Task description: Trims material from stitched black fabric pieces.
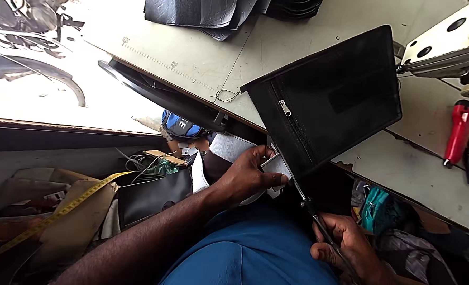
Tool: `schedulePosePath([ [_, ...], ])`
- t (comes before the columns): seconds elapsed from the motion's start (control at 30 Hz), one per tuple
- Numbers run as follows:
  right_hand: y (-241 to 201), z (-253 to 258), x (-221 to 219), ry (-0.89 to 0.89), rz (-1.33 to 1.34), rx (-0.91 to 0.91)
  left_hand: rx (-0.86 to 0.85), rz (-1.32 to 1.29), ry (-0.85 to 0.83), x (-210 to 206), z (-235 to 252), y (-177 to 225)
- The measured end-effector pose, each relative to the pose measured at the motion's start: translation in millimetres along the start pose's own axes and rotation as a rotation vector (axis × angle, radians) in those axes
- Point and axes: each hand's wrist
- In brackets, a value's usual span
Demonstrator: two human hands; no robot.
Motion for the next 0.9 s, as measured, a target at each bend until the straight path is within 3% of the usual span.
schedulePosePath([
  [0.33,5.6,-1.1,-6.7,0.079,-0.056,0.043,0.007,0.003,-0.003,1.6,1.4,1.3],
  [0.9,7.8,2.2,-4.5,0.064,-0.126,0.138,0.010,0.013,0.005,1.9,-1.2,2.0],
])
Point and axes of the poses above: each hand's wrist, its own z-axis towards the middle knuckle, its own x-axis out of the back of the hand, y = z × x, and after that the axes turned 3 degrees about x, right-handed
